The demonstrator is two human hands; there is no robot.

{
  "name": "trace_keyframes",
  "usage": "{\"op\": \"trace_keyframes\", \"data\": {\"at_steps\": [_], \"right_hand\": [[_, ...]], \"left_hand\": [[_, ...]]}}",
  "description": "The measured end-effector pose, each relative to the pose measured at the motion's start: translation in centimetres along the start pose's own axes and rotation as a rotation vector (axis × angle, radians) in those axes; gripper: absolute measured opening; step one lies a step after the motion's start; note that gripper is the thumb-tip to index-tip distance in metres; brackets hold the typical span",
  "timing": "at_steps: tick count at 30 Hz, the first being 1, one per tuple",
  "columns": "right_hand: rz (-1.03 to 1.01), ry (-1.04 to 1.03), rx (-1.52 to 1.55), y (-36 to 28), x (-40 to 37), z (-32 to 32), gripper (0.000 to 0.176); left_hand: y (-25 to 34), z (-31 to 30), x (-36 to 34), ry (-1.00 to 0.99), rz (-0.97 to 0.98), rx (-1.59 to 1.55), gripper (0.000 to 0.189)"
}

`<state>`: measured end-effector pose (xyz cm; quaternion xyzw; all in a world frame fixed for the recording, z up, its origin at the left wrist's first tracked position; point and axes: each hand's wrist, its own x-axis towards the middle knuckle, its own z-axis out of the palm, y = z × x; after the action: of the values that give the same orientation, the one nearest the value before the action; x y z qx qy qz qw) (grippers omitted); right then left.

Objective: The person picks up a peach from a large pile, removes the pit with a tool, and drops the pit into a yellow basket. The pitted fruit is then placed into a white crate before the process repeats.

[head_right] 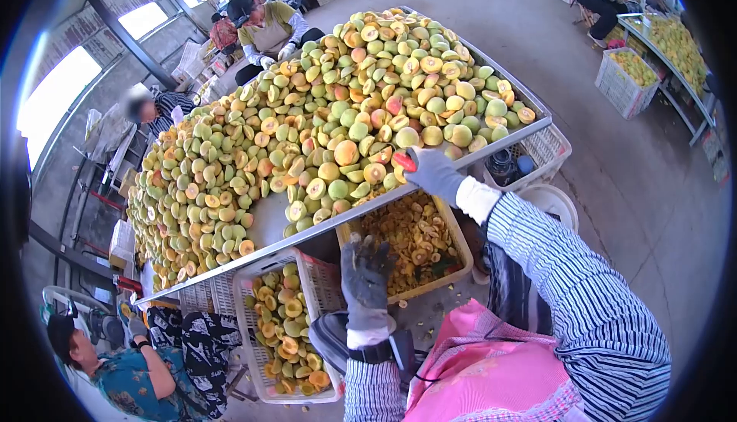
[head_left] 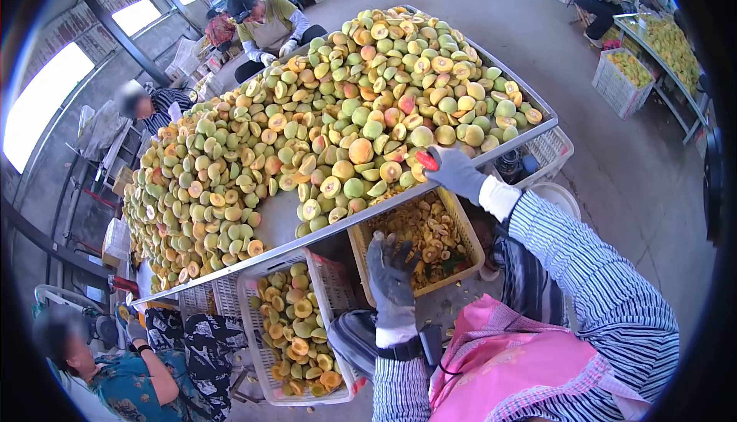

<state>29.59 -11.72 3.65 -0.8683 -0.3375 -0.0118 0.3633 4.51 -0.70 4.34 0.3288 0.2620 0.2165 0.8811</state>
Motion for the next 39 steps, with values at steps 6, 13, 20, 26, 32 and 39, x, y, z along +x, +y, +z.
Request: {"op": "trace_keyframes", "data": {"at_steps": [6, 13, 20, 26, 32, 39], "right_hand": [[0.066, 0.135, -0.038, -1.3, -1.7, 1.4, 0.043], [0.174, -0.356, -0.354, 1.0, 4.5, 0.5, 0.056], [0.165, -0.327, -0.080, 4.3, 5.8, 1.6, 0.053], [0.490, -0.212, 0.782, 0.1, 3.8, 1.4, 0.047], [-0.061, -0.122, 0.523, -8.6, 0.7, 3.8, 0.041], [-0.227, -0.345, 0.112, -9.6, -3.5, 4.7, 0.045]], "left_hand": [[-3.5, 0.7, 4.3, 0.044, -0.158, -0.040, 0.054], [-0.9, -3.3, 4.9, 0.041, -0.219, 0.109, 0.042], [2.2, -2.5, 9.1, -0.088, -0.120, 0.241, 0.037], [0.9, -0.3, 10.4, -0.117, -0.031, 0.294, 0.052], [-0.1, 0.0, 11.1, -0.042, 0.144, 0.258, 0.064], [0.2, -1.7, 10.8, 0.082, 0.488, 0.249, 0.051]]}}
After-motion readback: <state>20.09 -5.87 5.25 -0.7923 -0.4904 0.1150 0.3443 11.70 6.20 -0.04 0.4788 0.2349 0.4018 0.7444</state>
